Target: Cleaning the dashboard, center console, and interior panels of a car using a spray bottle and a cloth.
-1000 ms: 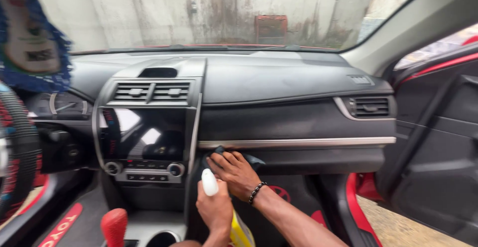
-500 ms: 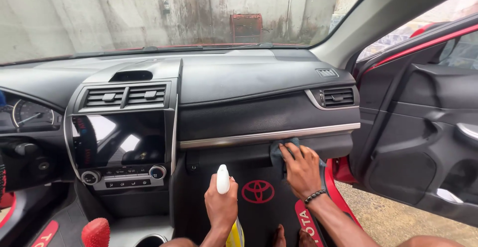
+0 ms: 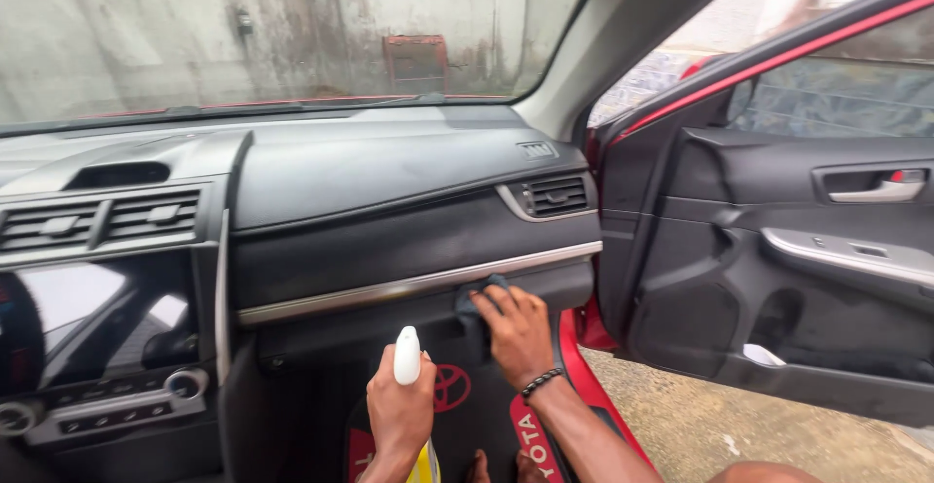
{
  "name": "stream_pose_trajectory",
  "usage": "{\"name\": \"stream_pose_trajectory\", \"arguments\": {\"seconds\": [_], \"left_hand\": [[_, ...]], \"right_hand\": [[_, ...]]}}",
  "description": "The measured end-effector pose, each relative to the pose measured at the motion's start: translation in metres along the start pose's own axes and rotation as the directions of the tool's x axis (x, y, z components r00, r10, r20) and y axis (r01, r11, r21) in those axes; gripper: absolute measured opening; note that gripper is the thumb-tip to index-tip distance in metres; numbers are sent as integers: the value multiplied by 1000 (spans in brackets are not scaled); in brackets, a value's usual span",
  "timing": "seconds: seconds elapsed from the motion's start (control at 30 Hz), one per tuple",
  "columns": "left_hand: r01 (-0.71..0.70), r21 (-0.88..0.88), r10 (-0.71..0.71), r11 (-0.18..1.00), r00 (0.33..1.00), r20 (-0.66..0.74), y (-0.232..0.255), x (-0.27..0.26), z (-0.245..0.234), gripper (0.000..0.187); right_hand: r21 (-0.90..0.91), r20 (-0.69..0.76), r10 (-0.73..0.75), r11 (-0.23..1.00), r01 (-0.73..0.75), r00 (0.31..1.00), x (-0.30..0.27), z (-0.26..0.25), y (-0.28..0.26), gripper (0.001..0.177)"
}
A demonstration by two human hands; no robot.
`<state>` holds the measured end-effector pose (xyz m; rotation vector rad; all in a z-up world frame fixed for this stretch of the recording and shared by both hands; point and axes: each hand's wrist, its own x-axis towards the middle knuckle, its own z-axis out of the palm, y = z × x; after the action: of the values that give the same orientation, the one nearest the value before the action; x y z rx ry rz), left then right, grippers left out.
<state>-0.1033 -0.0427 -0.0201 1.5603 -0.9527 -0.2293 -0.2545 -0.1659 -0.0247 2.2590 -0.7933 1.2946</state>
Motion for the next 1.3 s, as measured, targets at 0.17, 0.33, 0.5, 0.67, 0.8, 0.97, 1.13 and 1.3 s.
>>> {"name": "stream_pose_trajectory", "arguments": {"seconds": [0.17, 0.33, 0.5, 0.67, 0.8, 0.97, 1.13, 1.3], "left_hand": [[8, 26, -11, 1000, 991, 130, 33, -8, 29, 24], [-47, 33, 41, 998, 985, 165, 59, -8, 49, 26], [-91, 20, 85, 996, 977, 198, 75, -7, 62, 26], [-108, 39, 94, 993, 958, 272, 80, -8, 88, 27], [-77, 102, 45, 992, 957, 288, 86, -13, 107, 31], [-111, 95, 76, 989, 944, 321, 89, -15, 121, 31], [-124, 104, 86, 987, 947, 310, 87, -10, 122, 32], [-148, 151, 94, 977, 943, 320, 77, -5, 118, 29]], "right_hand": [[-105, -50, 189, 975, -193, 981, -18, -19, 61, 41], [-119, -122, 369, 916, -383, 921, -29, -22, 86, 40], [-107, -140, 534, 829, -549, 834, -27, -18, 56, 45], [-86, 6, 396, 915, -394, 918, -40, -15, 35, 52], [-46, -81, 498, 863, -503, 863, -40, -8, 68, 48], [247, -144, 713, 697, -673, 686, -35, 19, 82, 52], [107, -120, 649, 761, -640, 751, -38, 40, 61, 64], [144, -82, 731, 681, -718, 677, -27, 39, 62, 65]]}}
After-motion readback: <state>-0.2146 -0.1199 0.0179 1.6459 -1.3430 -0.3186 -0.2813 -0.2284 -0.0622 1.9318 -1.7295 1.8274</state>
